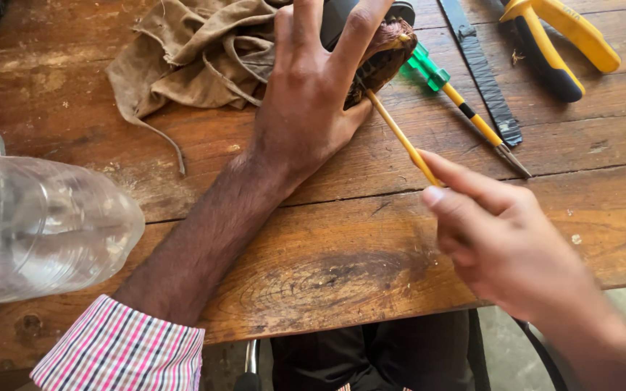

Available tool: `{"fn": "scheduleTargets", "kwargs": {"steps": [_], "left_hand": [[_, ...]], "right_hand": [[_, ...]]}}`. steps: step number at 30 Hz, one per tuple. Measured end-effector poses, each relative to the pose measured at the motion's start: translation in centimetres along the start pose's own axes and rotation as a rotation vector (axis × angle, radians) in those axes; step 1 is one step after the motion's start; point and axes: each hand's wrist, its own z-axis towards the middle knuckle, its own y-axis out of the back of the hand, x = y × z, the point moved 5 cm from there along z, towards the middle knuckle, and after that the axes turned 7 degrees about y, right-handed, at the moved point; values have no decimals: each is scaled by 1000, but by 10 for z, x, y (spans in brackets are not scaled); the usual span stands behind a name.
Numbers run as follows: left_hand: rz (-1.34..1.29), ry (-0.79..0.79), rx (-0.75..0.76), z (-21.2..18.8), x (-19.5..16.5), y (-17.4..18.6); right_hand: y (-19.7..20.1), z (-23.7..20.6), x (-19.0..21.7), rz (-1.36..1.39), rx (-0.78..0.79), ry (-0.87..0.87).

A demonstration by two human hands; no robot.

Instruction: The person holds a cylindrical electrical component with copper windings and uses a screwdriver to scrape and clean the surface. The person rotates the component to access different areas while continuing to scrape with the screwdriver.

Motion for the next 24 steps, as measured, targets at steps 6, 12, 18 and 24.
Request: {"fn": "scheduleTargets", "kwargs": {"steps": [6, 12, 18, 24], "left_hand": [[-12, 1, 4, -1, 1, 1], [29, -37, -9, 0, 3, -1], [36, -12, -4, 0, 1, 1], [-29, -5, -22, 1, -6, 8]], "right_hand": [[-6, -3, 26, -484, -19, 613], [-11, 1, 3, -1061, 61, 184], [-5, -2, 1, 3, 38, 388], [-17, -11, 19, -994, -151, 756]]}}
